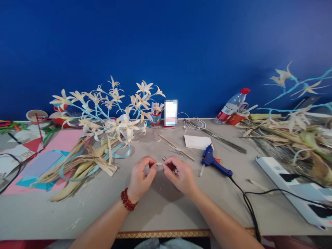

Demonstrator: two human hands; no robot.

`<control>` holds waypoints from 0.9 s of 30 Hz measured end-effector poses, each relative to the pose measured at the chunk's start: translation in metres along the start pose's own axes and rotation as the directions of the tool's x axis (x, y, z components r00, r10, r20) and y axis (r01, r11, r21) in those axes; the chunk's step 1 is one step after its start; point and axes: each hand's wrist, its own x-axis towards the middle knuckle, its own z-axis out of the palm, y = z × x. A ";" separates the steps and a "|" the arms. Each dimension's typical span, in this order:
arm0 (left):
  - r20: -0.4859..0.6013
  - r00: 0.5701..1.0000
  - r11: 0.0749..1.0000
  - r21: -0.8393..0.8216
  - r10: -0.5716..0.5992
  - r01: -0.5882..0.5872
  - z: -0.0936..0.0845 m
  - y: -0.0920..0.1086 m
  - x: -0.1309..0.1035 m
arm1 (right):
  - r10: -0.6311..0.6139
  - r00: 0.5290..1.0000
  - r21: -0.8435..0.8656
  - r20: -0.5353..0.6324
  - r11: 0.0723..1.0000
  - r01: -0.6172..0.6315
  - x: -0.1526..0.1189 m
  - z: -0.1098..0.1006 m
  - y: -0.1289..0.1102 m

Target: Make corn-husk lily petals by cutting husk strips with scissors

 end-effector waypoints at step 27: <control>0.011 0.999 0.992 0.120 0.049 -0.050 0.007 0.002 -0.005 | 0.087 0.996 -0.096 0.014 0.992 -0.085 0.002 0.002 0.009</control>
